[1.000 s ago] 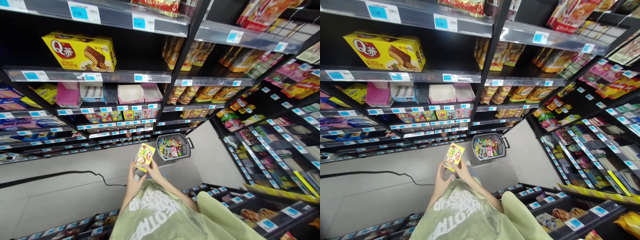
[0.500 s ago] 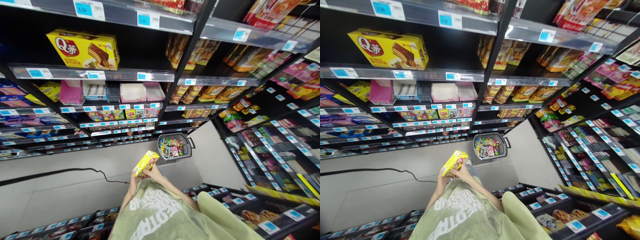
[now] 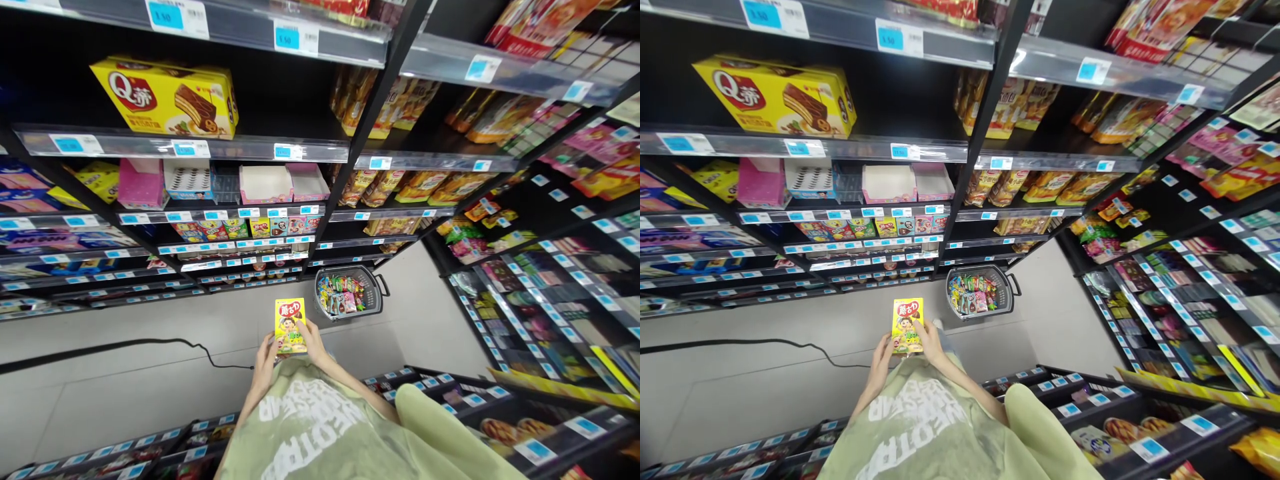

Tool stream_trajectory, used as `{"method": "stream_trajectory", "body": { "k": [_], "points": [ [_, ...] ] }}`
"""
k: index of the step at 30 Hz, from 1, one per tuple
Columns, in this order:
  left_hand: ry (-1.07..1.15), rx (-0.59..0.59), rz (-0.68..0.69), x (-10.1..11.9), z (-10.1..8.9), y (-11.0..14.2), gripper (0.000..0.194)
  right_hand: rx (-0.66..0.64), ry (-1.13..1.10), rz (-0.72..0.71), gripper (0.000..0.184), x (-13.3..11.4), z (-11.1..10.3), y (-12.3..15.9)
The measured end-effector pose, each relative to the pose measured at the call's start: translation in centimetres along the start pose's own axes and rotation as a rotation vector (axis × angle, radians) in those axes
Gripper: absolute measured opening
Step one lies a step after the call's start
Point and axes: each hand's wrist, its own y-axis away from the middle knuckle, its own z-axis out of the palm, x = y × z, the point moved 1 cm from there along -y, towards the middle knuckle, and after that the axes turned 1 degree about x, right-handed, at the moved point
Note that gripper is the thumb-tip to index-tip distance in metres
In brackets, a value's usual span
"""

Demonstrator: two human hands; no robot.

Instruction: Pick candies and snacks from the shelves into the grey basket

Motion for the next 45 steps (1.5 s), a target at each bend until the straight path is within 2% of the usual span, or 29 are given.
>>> {"method": "stream_trajectory", "body": {
  "k": [3, 10, 20, 24, 32, 39, 41, 45],
  "points": [
    [-0.019, -0.024, 0.021, 0.2, 0.0, 0.2, 0.073, 0.033, 0.075, -0.019, 0.054, -0.3, 0.1, 0.2],
    [-0.025, 0.009, 0.021, -0.5, 0.0, -0.1, 0.069, 0.065, 0.139, -0.034, 0.06, -0.4, 0.1, 0.2],
    [-0.063, 0.031, 0.044, -0.7, 0.0, -0.5, 0.064, 0.062, 0.052, -0.001, 0.052, 0.5, -0.1, -0.2],
    [-0.062, 0.038, 0.054, -0.8, 0.0, -0.4, 0.06, 0.085, 0.055, 0.029, 0.051, 0.8, -0.1, -0.2],
    [-0.147, 0.074, 0.109, -1.8, -0.7, -0.8, 0.055, 0.086, 0.147, -0.007, 0.053, 2.0, -0.5, -0.6],
    [-0.145, 0.07, 0.107, -2.8, -0.8, -1.4, 0.064, 0.131, 0.128, 0.001, 0.051, 1.7, -0.2, -0.5],
    [-0.127, 0.07, 0.126, -2.8, -0.8, -1.4, 0.064, 0.147, 0.123, 0.005, 0.051, 1.8, -0.2, -0.5],
    [-0.143, 0.106, 0.236, -2.4, -0.9, -1.3, 0.051, 0.176, 0.068, -0.002, 0.052, 1.9, -0.3, -0.7]
  ]
}}
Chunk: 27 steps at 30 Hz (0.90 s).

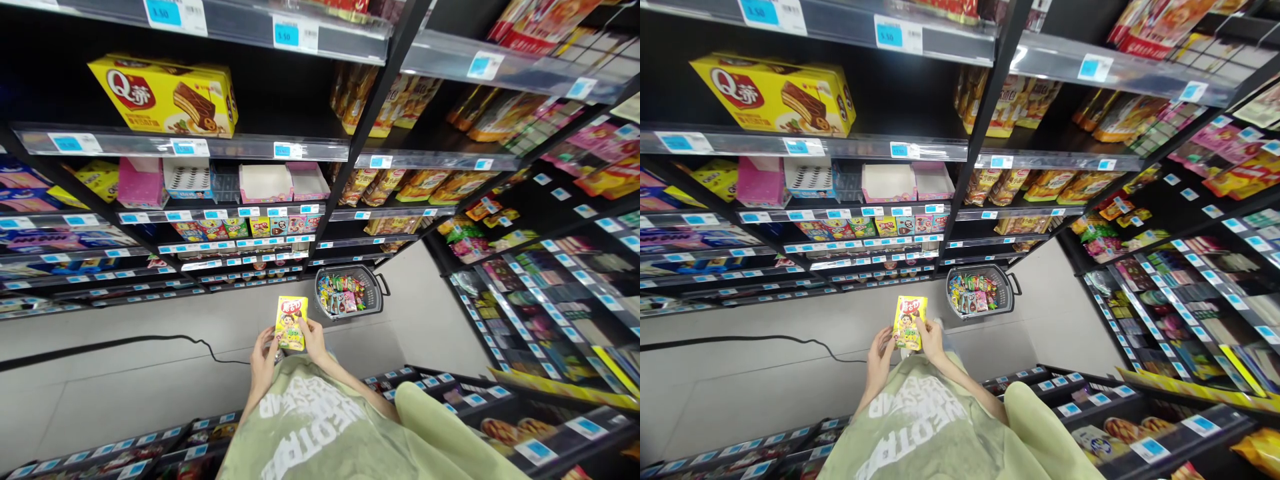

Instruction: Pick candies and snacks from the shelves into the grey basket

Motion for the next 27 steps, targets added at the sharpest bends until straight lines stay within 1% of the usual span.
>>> {"method": "stream_trajectory", "body": {
  "k": [3, 7, 9, 10, 13, 16, 17, 19, 21, 22, 23, 25, 27],
  "points": [
    [-0.09, -0.033, 0.129, 0.3, -0.1, 0.1, 0.043, 0.047, -0.06, 0.026, 0.052, -0.4, 0.1, -0.1],
    [-0.369, -0.067, 0.395, 0.3, 0.3, 0.3, 0.046, 0.089, -0.112, 0.052, 0.051, -0.9, 0.4, -0.2],
    [-0.491, -0.062, 0.495, 0.2, 0.5, 0.3, 0.048, 0.059, -0.129, 0.052, 0.049, -0.7, 0.5, -0.2],
    [-0.53, -0.056, 0.521, 0.1, 0.6, 0.3, 0.048, 0.033, -0.137, 0.051, 0.049, -0.5, 0.6, -0.2],
    [-0.569, -0.013, 0.527, 0.1, 0.4, 0.2, 0.05, -0.07, -0.135, 0.037, 0.046, 0.1, 0.8, 0.0],
    [-0.511, 0.041, 0.463, 0.2, 0.0, 0.3, 0.05, -0.178, -0.142, 0.025, 0.051, 0.5, 0.8, 0.1],
    [-0.473, 0.037, 0.402, 0.2, -0.1, 0.3, 0.048, -0.201, -0.146, 0.028, 0.054, 0.5, 0.9, 0.1],
    [-0.371, -0.011, 0.176, 0.2, 0.0, 0.4, 0.044, -0.213, -0.133, 0.047, 0.057, 0.4, 0.9, 0.0],
    [-0.204, -0.065, -0.077, 0.1, 0.3, 0.7, 0.053, -0.166, -0.085, 0.047, 0.054, 0.4, 0.9, -0.2],
    [-0.1, -0.075, -0.166, 0.1, 0.5, 0.8, 0.059, -0.12, -0.059, 0.031, 0.052, 0.4, 0.8, -0.3],
    [0.002, -0.078, -0.215, 0.2, 0.8, 1.0, 0.066, -0.065, -0.042, 0.005, 0.052, 0.4, 0.7, -0.4],
    [0.153, -0.077, -0.242, 0.3, 1.1, 1.2, 0.072, 0.027, -0.045, -0.039, 0.052, 0.3, 0.5, -0.6],
    [0.206, -0.107, -0.255, 0.3, 1.1, 1.4, 0.072, 0.067, -0.101, -0.023, 0.047, 0.2, 0.4, -0.7]
  ]
}}
